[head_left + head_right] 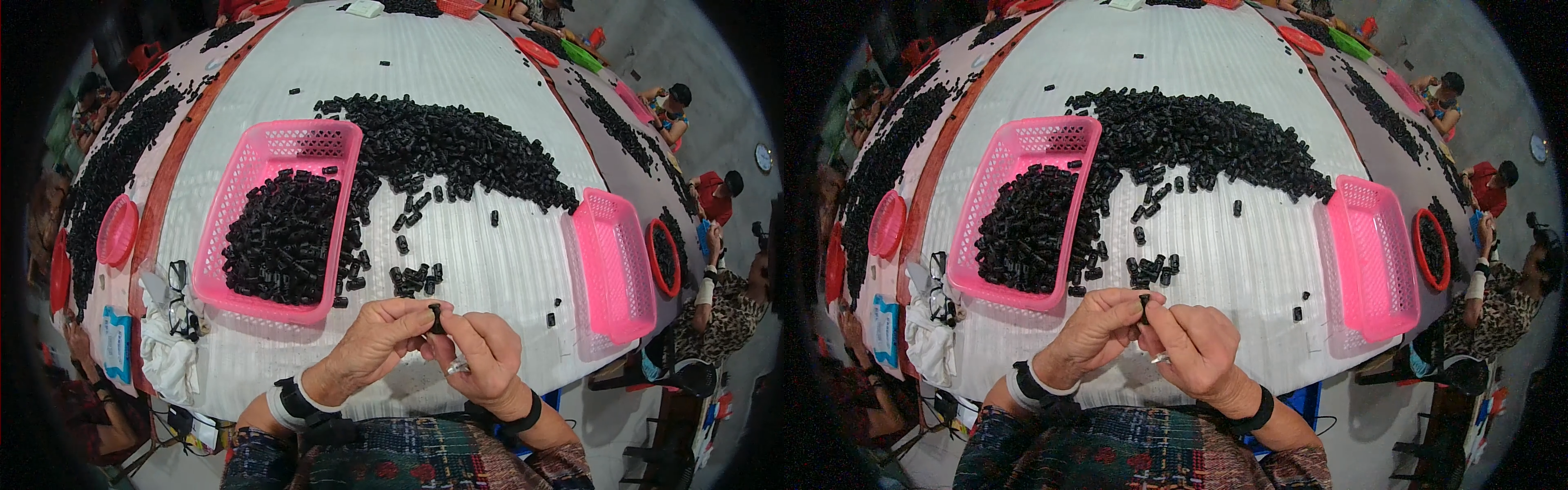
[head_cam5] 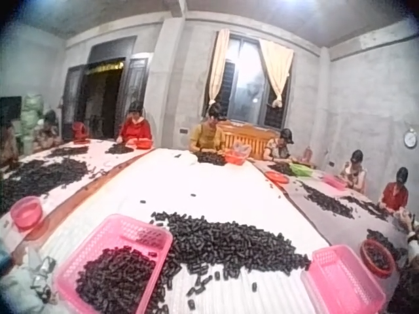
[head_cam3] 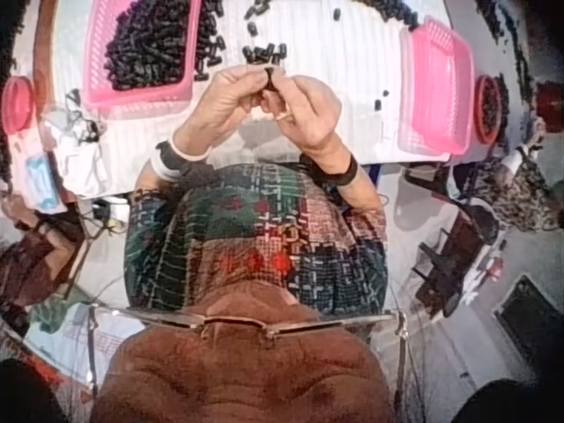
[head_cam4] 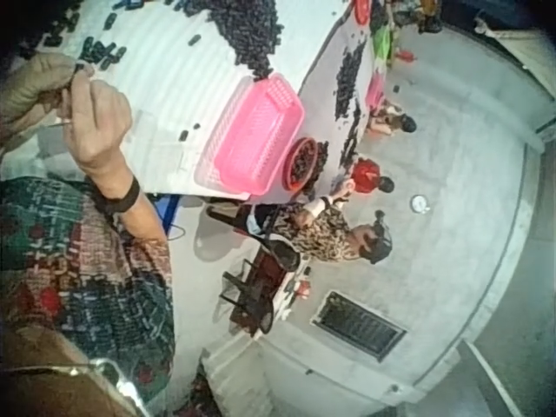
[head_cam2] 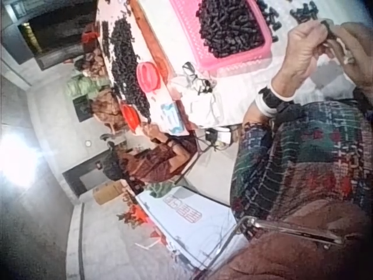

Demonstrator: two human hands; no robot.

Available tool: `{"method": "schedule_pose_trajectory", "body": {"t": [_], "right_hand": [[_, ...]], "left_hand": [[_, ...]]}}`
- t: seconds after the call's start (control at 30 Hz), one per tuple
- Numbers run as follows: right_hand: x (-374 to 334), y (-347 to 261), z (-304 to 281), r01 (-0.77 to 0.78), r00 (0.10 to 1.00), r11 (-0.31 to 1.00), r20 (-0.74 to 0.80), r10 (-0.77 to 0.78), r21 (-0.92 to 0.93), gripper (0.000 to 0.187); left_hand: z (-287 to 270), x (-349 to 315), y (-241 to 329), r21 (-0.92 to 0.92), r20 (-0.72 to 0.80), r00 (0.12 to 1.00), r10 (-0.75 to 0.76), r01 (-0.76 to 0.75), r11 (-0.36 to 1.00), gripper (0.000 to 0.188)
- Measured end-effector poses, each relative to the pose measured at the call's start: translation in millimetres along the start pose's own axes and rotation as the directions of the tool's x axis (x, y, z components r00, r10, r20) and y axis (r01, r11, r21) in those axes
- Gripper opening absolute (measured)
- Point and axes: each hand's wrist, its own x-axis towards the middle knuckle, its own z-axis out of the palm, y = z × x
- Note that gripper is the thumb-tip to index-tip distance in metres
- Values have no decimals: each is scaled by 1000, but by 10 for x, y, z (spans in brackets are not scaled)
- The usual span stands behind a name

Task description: Assembling small black shoe components at a workshop table using a glue applicator.

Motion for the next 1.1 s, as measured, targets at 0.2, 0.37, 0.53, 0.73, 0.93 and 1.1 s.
{"method": "schedule_pose_trajectory", "body": {"t": [0.2,0.37,0.53,0.73,0.93,1.1], "right_hand": [[-5,-13,-3,38,998,999,47,-37,-16,42],[-28,-56,32,17,1000,1000,23,-18,20,39],[-25,-59,49,-12,1000,1000,17,12,25,35],[-48,-50,59,-15,1000,1000,5,15,26,34],[-70,-36,33,-5,999,1000,40,4,26,41],[-101,-19,58,-39,999,993,8,38,110,40]], "left_hand": [[29,-26,5,35,-24,1000,9,-8,999,24],[2,-68,-1,-4,11,1000,8,-8,1000,23],[-3,-80,-35,-27,-23,1000,18,-19,999,22],[-1,-85,-71,-9,-56,998,15,-15,1000,21],[60,-100,-47,32,-96,995,28,-25,999,20],[44,-99,-58,49,-78,997,17,-13,999,21]]}}
